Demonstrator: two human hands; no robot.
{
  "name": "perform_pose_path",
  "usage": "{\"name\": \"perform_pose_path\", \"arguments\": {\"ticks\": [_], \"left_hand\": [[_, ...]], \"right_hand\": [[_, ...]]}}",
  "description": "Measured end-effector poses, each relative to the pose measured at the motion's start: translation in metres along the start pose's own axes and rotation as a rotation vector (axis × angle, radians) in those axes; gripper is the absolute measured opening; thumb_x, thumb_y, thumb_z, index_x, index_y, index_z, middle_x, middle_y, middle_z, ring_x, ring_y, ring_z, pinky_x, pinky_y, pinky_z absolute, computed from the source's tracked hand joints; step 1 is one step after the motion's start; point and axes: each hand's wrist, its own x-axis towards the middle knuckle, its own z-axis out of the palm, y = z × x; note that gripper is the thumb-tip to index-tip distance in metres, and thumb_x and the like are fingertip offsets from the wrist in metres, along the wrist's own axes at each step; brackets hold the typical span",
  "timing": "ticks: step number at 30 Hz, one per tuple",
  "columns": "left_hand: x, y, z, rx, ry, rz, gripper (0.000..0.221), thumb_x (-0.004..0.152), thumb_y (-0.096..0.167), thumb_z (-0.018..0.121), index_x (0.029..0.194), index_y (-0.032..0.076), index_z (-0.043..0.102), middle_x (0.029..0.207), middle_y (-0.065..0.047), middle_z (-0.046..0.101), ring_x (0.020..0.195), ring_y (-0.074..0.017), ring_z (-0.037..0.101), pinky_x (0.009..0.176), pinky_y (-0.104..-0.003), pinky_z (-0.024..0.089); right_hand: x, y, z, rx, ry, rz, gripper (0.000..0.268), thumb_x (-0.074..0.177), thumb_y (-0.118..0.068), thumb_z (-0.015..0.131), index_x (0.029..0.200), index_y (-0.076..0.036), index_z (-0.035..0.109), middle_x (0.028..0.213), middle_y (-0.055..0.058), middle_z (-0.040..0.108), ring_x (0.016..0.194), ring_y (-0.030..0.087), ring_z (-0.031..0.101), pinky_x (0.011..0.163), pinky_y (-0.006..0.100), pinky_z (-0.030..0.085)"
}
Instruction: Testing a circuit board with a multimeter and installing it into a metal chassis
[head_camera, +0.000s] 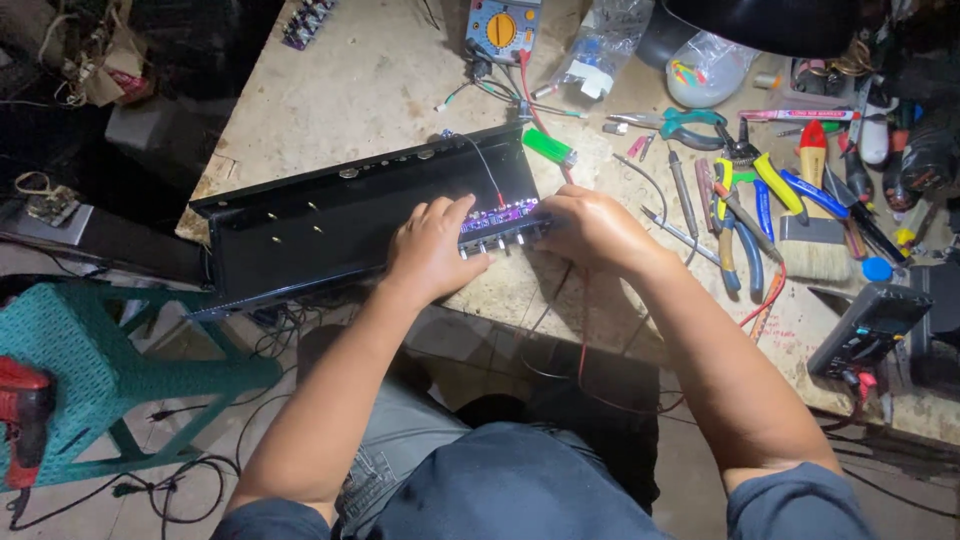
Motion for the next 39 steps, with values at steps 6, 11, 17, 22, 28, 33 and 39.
{"name": "perform_pose_path", "arguments": {"ticks": [6,11,17,22,28,33,39], "left_hand": [[-0.008,0.009,-0.009,-0.045,0.049,0.021,0.072,0.068,0.049,0.081,0.131,0.02,0.066,0.115,-0.005,0.065,0.111,-0.0333,0.061,0.092,-0.051,0.054],[-0.011,0.009,-0.009,-0.043,0.096,0.032,0.07,0.069,0.048,0.082,0.132,0.021,0.067,0.114,-0.003,0.065,0.108,-0.0306,0.061,0.09,-0.048,0.054],[-0.009,0.006,-0.003,-0.035,0.097,0.021,0.073,0.07,0.051,0.082,0.135,0.023,0.064,0.119,-0.001,0.065,0.112,-0.0309,0.06,0.092,-0.049,0.054],[-0.02,0.0,-0.003,-0.016,0.11,0.006,0.075,0.07,0.044,0.088,0.136,0.022,0.059,0.125,-0.002,0.056,0.116,-0.0352,0.059,0.091,-0.054,0.056],[-0.033,-0.024,0.008,0.012,0.169,0.089,0.044,0.078,0.038,0.082,0.115,0.026,0.061,0.101,0.001,0.061,0.101,-0.0298,0.068,0.084,-0.047,0.057],[-0.035,-0.016,-0.004,-0.024,0.202,0.125,0.044,0.077,0.036,0.084,0.114,0.024,0.064,0.097,-0.002,0.068,0.095,-0.031,0.072,0.08,-0.047,0.058],[-0.039,-0.012,-0.007,-0.06,0.27,0.154,0.043,0.073,0.031,0.086,0.111,0.022,0.068,0.091,-0.004,0.07,0.087,-0.0323,0.074,0.075,-0.047,0.059]], "right_hand": [[-0.002,0.003,0.003,-0.055,0.001,0.024,0.045,0.079,-0.037,0.082,0.118,-0.021,0.069,0.104,0.009,0.067,0.099,0.037,0.071,0.084,0.051,0.06],[-0.002,-0.003,0.001,-0.106,0.016,0.042,0.042,0.08,-0.04,0.084,0.117,-0.023,0.072,0.099,0.004,0.068,0.095,0.032,0.073,0.081,0.046,0.061],[-0.003,0.001,0.008,-0.126,0.037,0.036,0.044,0.081,-0.037,0.082,0.119,-0.021,0.07,0.098,0.007,0.065,0.094,0.036,0.07,0.081,0.051,0.059],[-0.011,-0.012,0.009,-0.106,0.173,-0.001,0.059,0.072,-0.037,0.089,0.125,-0.023,0.067,0.109,0.004,0.058,0.11,0.032,0.062,0.09,0.051,0.054],[-0.003,-0.024,0.033,-0.115,0.301,-0.19,0.053,0.072,-0.031,0.091,0.12,-0.023,0.071,0.108,0.003,0.057,0.106,0.028,0.057,0.087,0.044,0.047],[0.007,-0.015,0.06,-0.203,0.343,-0.18,0.063,0.062,-0.044,0.091,0.119,-0.026,0.072,0.105,-0.001,0.06,0.106,0.023,0.057,0.091,0.045,0.042],[0.009,-0.02,0.06,-0.17,0.367,-0.144,0.052,0.068,-0.047,0.09,0.114,-0.029,0.074,0.104,-0.006,0.063,0.105,0.02,0.057,0.088,0.04,0.04]]}}
